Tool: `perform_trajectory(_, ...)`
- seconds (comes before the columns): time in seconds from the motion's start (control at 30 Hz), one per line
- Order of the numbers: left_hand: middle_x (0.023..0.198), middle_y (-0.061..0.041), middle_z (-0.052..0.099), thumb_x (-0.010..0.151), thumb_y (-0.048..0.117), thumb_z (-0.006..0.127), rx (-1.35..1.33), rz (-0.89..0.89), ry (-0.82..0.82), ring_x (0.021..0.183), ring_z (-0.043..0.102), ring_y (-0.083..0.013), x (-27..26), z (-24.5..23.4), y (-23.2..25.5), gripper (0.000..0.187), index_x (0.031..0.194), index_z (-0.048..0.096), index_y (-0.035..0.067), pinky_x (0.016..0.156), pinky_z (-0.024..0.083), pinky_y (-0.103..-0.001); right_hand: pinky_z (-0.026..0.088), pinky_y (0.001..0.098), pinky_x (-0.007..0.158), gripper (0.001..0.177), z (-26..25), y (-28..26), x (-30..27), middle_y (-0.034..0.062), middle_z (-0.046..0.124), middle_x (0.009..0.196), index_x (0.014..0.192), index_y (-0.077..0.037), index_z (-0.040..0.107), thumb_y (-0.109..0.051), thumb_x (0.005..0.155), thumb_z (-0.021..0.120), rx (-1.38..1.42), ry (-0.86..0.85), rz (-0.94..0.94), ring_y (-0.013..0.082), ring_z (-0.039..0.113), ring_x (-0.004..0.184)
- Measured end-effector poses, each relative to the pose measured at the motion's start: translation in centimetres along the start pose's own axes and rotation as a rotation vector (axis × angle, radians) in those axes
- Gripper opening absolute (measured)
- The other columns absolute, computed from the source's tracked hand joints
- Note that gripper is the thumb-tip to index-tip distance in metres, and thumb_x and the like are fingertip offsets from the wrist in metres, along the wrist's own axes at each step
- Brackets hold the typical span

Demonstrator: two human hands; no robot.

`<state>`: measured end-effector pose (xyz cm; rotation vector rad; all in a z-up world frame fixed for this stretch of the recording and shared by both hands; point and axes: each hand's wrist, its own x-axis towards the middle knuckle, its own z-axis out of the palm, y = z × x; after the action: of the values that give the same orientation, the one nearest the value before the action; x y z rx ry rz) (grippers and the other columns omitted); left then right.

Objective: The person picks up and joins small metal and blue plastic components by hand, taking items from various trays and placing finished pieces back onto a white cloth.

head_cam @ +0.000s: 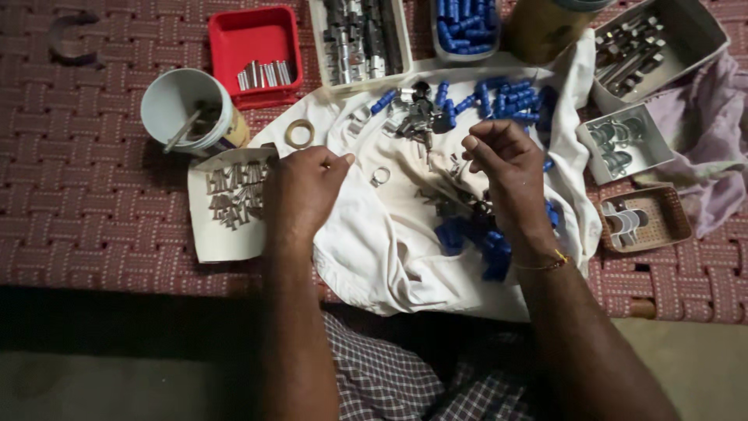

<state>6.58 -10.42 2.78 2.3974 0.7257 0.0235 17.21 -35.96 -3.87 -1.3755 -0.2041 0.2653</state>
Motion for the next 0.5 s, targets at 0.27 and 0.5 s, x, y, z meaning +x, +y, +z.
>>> perform_trajectory(0.27, 0.089, -0.011, 0.077, 0.089, 0.045, 0.071, -0.043, 0.046, -0.085, 0.083, 0.074, -0.0337, 0.0, 2.0, 1.4, 0.031, 0.088, 0.078, 0.014, 0.071, 0.056, -0.044, 0.051, 0.0212, 0.073, 0.011, -1.3, -0.7, 0.7, -0.0025, 0.069, 0.093, 0.108, -0.006, 0.069, -0.016, 0.103, 0.072, -0.061, 0.084, -0.028, 0.0053, 0.062, 0.080)
perform_trajectory(0.5, 0.092, -0.011, 0.078, 0.089, 0.045, 0.071, -0.038, 0.060, -0.102, 0.086, 0.075, -0.0323, 0.4, 3.1, 1.4, 0.031, 0.089, 0.078, 0.015, 0.073, 0.056, -0.043, 0.046, 0.0206, 0.067, 0.012, -1.6, -0.2, 1.0, -0.0029, 0.068, 0.087, 0.106, -0.003, 0.071, -0.015, 0.103, 0.072, -0.174, 0.088, -0.074, 0.0040, 0.058, 0.075)
